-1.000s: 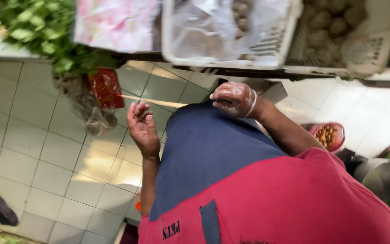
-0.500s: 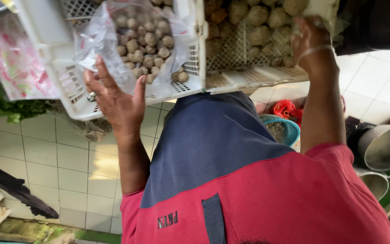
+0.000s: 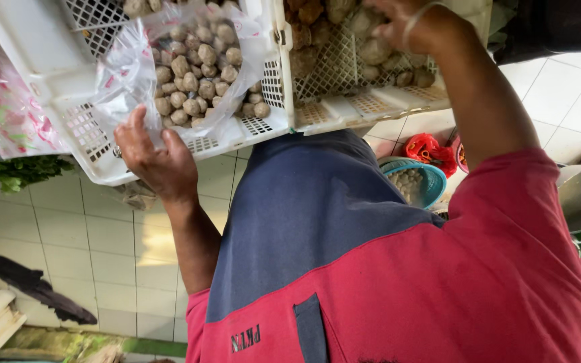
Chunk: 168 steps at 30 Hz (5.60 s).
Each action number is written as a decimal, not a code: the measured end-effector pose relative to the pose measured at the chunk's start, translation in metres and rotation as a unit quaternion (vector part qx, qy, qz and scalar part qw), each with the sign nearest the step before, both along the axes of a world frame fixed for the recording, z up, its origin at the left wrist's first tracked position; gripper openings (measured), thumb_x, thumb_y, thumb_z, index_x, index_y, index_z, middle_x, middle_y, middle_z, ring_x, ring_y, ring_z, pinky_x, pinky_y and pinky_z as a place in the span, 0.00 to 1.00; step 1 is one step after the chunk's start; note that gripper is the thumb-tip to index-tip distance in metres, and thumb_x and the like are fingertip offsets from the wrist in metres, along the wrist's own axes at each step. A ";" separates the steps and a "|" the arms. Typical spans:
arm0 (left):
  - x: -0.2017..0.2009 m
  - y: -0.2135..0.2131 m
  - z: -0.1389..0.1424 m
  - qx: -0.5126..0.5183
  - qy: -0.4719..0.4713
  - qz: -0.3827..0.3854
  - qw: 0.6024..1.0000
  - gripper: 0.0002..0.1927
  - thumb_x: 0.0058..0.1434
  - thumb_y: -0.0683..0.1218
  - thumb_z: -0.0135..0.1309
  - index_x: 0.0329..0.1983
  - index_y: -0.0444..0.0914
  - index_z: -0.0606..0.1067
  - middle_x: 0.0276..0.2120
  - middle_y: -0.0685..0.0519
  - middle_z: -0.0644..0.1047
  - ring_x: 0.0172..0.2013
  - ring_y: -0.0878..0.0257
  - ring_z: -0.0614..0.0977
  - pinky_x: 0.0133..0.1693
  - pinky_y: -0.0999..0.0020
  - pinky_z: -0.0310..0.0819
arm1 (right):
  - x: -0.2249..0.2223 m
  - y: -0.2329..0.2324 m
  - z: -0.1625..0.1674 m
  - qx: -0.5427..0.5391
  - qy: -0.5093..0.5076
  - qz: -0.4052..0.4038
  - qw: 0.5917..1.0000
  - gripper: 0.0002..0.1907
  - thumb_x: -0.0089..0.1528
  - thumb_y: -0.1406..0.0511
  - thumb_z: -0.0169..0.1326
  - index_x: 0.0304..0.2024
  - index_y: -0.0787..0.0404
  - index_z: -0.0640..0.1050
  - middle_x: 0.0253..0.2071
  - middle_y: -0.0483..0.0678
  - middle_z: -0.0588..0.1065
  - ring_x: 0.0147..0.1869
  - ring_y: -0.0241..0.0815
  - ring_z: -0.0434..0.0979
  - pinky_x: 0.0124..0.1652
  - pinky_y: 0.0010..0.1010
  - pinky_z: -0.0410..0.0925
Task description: The person holds a plastic bag open over a white crate and picks meatballs one at a time from an adjacent crate, placing them into the bag. They occasionally reach into the far crate to gather more meatballs and continue filling the bag.
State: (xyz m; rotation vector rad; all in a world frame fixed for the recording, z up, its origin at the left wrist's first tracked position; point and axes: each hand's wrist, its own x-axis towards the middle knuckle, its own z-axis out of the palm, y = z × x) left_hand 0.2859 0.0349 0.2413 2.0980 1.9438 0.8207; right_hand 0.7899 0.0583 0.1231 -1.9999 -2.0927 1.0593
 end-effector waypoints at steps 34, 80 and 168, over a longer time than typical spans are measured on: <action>-0.011 0.034 0.019 -0.045 -0.658 -0.061 0.749 0.41 0.58 0.27 0.52 0.73 0.39 0.56 0.66 0.51 0.65 0.65 0.63 0.73 0.66 0.67 0.72 | -0.005 -0.136 0.012 0.430 -0.061 -0.280 0.856 0.07 0.69 0.75 0.56 0.50 0.65 0.78 0.48 0.55 0.77 0.49 0.49 0.79 0.49 0.38 0.74; -0.050 0.043 0.025 -0.124 -0.490 -0.190 0.842 0.39 0.68 0.32 0.53 0.80 0.39 0.57 0.54 0.51 0.72 0.29 0.77 0.64 0.31 0.82 0.62 | -0.241 -0.048 0.099 0.352 0.007 0.082 0.932 0.06 0.60 0.65 0.61 0.40 0.59 0.82 0.60 0.57 0.76 0.73 0.63 0.66 0.73 0.53 0.58; -0.022 0.003 -0.008 -0.166 -0.657 -0.198 0.708 0.39 0.70 0.36 0.51 0.81 0.35 0.50 0.30 0.56 0.69 0.26 0.70 0.69 0.31 0.76 0.66 | -0.078 0.040 0.007 -0.028 -0.331 0.179 0.926 0.17 0.61 0.68 0.59 0.53 0.61 0.80 0.57 0.63 0.75 0.58 0.62 0.77 0.53 0.53 0.74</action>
